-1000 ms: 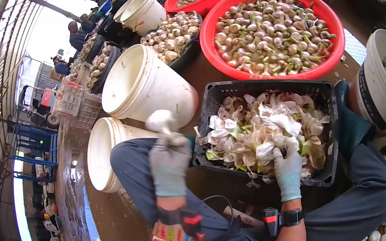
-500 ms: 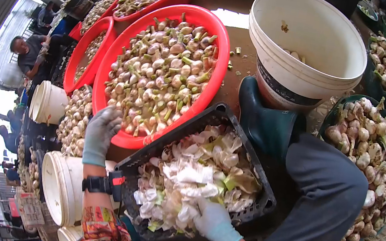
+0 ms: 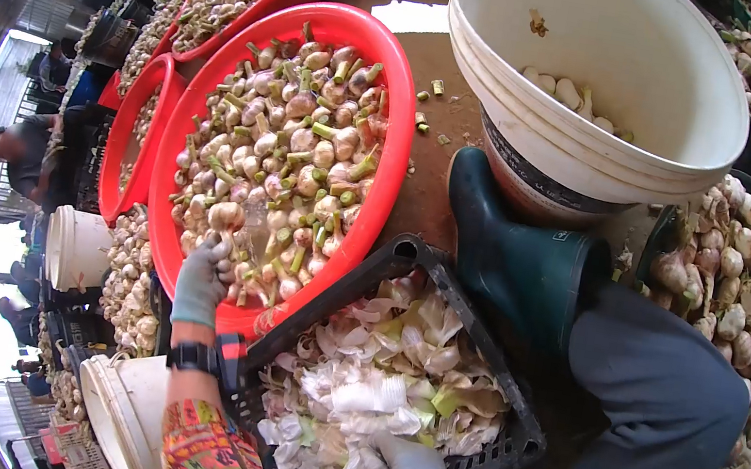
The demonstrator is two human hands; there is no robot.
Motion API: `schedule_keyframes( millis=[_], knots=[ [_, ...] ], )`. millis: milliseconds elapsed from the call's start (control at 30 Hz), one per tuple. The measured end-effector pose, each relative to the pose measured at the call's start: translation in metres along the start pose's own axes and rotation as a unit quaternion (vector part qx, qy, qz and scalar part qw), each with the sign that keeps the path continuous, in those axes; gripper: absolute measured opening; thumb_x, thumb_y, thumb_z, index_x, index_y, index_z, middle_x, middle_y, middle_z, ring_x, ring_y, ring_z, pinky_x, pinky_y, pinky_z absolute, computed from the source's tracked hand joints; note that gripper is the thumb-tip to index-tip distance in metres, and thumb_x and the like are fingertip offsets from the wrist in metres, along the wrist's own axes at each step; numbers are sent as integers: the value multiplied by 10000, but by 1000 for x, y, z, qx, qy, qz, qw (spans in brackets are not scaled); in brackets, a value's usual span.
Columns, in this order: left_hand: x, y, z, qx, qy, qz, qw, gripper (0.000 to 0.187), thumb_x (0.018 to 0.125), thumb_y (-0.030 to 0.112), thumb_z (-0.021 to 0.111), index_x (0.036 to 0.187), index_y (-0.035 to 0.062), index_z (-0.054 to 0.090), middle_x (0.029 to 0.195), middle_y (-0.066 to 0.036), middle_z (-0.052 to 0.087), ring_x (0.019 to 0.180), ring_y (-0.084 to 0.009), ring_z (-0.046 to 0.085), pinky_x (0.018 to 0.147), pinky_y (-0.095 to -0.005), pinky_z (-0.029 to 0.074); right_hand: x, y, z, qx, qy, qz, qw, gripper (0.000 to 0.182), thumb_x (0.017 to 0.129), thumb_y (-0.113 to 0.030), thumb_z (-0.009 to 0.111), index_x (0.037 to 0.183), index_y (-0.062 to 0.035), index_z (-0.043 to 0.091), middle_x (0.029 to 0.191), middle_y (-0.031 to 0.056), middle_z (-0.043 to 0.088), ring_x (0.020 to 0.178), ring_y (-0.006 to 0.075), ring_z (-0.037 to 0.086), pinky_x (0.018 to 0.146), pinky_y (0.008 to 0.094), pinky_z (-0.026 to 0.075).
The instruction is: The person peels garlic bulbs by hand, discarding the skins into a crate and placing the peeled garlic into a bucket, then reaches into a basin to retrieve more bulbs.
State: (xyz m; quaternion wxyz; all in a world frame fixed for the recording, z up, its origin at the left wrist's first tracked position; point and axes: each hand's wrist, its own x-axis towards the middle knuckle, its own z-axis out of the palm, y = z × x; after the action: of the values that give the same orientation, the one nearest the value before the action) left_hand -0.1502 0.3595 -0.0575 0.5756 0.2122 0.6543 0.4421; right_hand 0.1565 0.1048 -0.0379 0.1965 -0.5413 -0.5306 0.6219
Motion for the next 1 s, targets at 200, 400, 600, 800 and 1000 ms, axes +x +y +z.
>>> schedule_keyframes(
  millis=[200, 400, 600, 800, 1000],
  knots=[
    [-216, -41, 36, -231, -148, 97, 957, 636, 876, 552, 511, 1255, 42, 472, 1057, -155, 572, 797, -235, 572, 621, -316, 482, -24, -7, -2, 64, 16, -131, 989, 370, 955, -330, 463, 1200, -58, 517, 836, 140, 647, 793, 317, 643, 706, 371, 496],
    [-311, -128, 38, -368, -87, 40, 925, 400, 956, 359, 476, 1139, 6, 526, 926, -121, 613, 731, -204, 557, 623, -296, 440, -46, -15, 6, -27, 5, -217, 976, 453, 941, -317, 437, 1352, -136, 372, 730, 236, 606, 665, 423, 587, 608, 500, 458],
    [-351, -162, 29, -306, 32, 33, 951, 373, 963, 355, 462, 1097, 16, 542, 920, -110, 603, 677, -187, 519, 571, -280, 439, -57, -9, 25, -132, -64, -207, 967, 406, 945, -340, 430, 1302, -150, 401, 726, 197, 616, 656, 401, 599, 596, 487, 474],
    [-365, -170, 30, -283, 63, 30, 957, 356, 966, 330, 458, 1112, 12, 527, 891, -92, 606, 658, -175, 527, 532, -264, 424, -63, -2, 34, -119, -64, -179, 975, 338, 945, -295, 410, 1248, -156, 467, 760, 172, 639, 686, 375, 619, 641, 471, 478],
    [-369, -171, 23, -264, 9, 24, 964, 336, 961, 292, 475, 1145, 12, 508, 929, -97, 610, 689, -162, 550, 522, -259, 404, -63, -24, 1, 127, -188, 53, 973, 258, 953, -229, 437, 1103, -73, 579, 786, 181, 618, 692, 365, 606, 644, 421, 482]
  ],
)
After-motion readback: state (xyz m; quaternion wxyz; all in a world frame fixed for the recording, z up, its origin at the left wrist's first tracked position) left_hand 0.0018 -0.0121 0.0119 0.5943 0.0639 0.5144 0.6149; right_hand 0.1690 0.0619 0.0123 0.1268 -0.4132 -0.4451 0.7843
